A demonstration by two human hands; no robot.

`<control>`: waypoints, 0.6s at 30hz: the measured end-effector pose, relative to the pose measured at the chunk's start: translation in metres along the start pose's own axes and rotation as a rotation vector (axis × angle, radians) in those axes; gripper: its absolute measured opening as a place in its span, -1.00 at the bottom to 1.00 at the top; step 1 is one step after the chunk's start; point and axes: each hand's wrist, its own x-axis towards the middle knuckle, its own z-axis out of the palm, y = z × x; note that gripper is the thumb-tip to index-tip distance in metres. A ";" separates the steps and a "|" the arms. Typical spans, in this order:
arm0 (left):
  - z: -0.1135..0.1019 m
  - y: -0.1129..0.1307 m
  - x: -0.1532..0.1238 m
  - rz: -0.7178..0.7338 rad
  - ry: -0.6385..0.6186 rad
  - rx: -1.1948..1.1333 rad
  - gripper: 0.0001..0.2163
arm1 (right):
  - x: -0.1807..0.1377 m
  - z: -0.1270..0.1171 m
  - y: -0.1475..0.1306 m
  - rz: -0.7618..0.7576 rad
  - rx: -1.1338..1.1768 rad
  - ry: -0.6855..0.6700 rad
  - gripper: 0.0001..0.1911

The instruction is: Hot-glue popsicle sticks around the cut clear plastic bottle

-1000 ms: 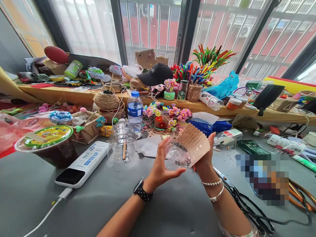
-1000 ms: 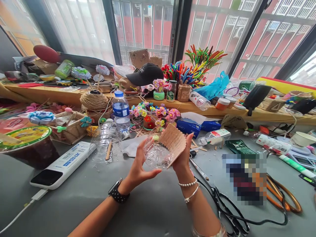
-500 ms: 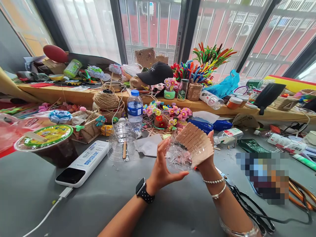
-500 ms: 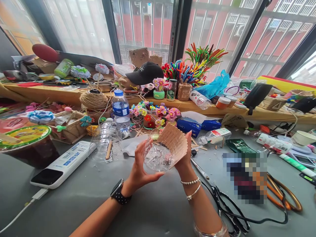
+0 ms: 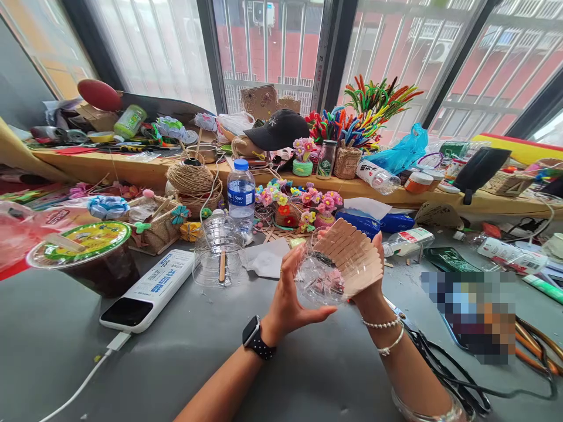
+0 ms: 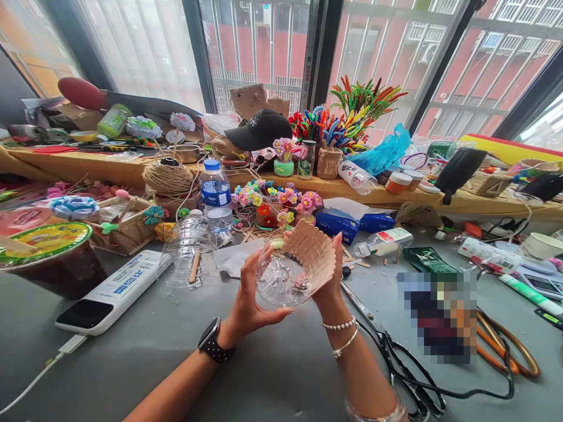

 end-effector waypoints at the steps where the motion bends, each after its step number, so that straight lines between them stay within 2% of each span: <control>1: 0.000 0.000 0.000 0.009 0.003 0.002 -0.07 | 0.000 0.000 -0.001 0.004 0.007 -0.017 -0.27; 8: 0.001 -0.001 0.000 0.067 0.023 0.000 -0.07 | 0.001 -0.006 -0.006 -0.031 0.015 -0.189 -0.21; 15: 0.003 -0.001 -0.001 0.183 0.116 0.081 -0.05 | -0.007 -0.002 -0.009 0.022 -0.065 -0.188 -0.20; 18: 0.001 0.001 0.000 0.250 0.119 0.129 -0.05 | -0.010 0.000 -0.009 0.025 -0.099 -0.183 -0.18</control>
